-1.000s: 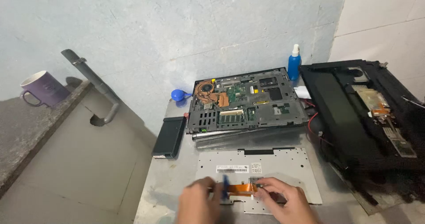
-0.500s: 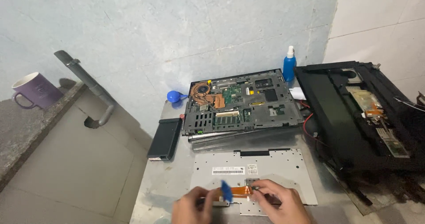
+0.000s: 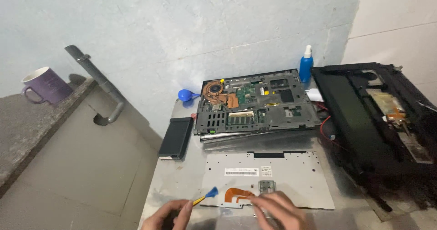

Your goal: Repairing a laptop by cleaning internal connectors and repositioning the keyboard and internal panels.

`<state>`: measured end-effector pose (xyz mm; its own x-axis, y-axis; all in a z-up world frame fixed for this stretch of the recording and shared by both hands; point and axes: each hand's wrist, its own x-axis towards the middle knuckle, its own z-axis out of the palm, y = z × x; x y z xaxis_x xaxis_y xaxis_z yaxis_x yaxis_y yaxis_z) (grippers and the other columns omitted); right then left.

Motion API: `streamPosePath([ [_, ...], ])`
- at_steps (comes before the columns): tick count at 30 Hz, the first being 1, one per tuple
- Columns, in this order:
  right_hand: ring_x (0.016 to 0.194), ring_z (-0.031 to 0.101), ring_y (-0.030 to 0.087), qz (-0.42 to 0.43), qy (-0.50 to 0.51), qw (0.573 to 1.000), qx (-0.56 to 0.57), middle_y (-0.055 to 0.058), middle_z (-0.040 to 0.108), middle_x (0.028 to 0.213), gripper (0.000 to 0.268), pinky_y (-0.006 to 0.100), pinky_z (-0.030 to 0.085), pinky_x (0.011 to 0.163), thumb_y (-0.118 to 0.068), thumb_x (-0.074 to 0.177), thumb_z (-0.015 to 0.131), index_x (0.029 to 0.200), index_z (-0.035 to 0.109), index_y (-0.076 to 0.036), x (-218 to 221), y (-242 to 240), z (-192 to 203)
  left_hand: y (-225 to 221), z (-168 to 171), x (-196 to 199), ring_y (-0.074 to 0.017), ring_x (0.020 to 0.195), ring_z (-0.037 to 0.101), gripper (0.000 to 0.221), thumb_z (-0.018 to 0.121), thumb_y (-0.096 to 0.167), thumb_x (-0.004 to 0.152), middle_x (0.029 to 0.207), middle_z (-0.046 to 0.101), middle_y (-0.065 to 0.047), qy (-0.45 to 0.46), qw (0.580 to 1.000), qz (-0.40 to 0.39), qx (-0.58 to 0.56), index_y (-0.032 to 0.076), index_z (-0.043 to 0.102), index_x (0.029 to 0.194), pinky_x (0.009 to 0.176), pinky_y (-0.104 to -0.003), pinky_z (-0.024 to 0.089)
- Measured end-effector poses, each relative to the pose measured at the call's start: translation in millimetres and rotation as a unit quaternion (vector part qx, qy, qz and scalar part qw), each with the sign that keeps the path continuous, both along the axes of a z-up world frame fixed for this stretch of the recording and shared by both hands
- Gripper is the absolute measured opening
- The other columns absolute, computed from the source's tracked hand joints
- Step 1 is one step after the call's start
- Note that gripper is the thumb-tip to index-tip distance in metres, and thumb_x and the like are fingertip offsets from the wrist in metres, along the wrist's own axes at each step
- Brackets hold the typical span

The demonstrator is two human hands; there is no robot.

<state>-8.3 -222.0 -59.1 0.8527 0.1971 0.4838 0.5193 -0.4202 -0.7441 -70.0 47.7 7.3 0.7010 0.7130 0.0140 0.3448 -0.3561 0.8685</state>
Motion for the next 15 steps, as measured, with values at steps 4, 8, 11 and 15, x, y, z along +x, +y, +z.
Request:
streamPosePath([
  [4, 0.060, 0.078, 0.001, -0.004, 0.087, 0.996, 0.021, -0.010, 0.083, 0.085, 0.017, 0.019, 0.064, 0.056, -0.036, 0.089, 0.092, 0.099, 0.085, -0.024, -22.7, 41.5, -23.8, 27.3, 18.9, 19.9, -0.0071, 0.056, 0.042, 0.021, 0.092, 0.042, 0.089, 0.055, 0.056, 0.005, 0.060, 0.984, -0.154, 0.071, 0.023, 0.100, 0.084, 0.053, -0.025, 0.037],
  [8, 0.097, 0.087, -0.002, -0.133, 0.374, 0.918, -0.009, -0.019, 0.095, 0.101, 0.019, 0.014, 0.064, 0.091, -0.049, 0.077, 0.100, 0.092, 0.101, -0.038, -39.1, 82.5, -18.3, 3.2, 80.9, 46.3, -0.0037, 0.065, 0.066, 0.017, 0.089, 0.033, 0.091, 0.072, 0.089, 0.009, 0.072, 0.971, -0.208, 0.091, 0.019, 0.097, 0.085, 0.069, -0.024, 0.057],
  [11, 0.068, 0.081, 0.016, -0.173, 0.083, 0.980, 0.049, -0.010, 0.089, 0.069, 0.016, 0.031, 0.062, 0.067, -0.042, 0.066, 0.101, 0.069, 0.094, -0.028, -29.1, 97.9, -48.4, -5.3, 86.8, 66.1, -0.0133, 0.073, 0.076, 0.015, 0.090, 0.035, 0.093, 0.087, 0.092, 0.005, 0.072, 0.922, -0.327, 0.193, 0.021, 0.091, 0.092, 0.075, -0.032, 0.057],
  [15, 0.105, 0.077, -0.011, 0.123, 0.504, 0.837, -0.175, -0.016, 0.080, 0.102, 0.028, 0.009, 0.044, 0.099, -0.065, 0.099, 0.076, 0.104, 0.083, -0.038, 5.7, 101.5, -48.9, -22.1, 90.1, 80.8, -0.0250, 0.082, 0.072, 0.018, 0.080, 0.031, 0.103, 0.092, 0.081, -0.003, 0.119, 0.849, -0.454, 0.245, 0.016, 0.085, 0.094, 0.079, -0.040, 0.055],
])
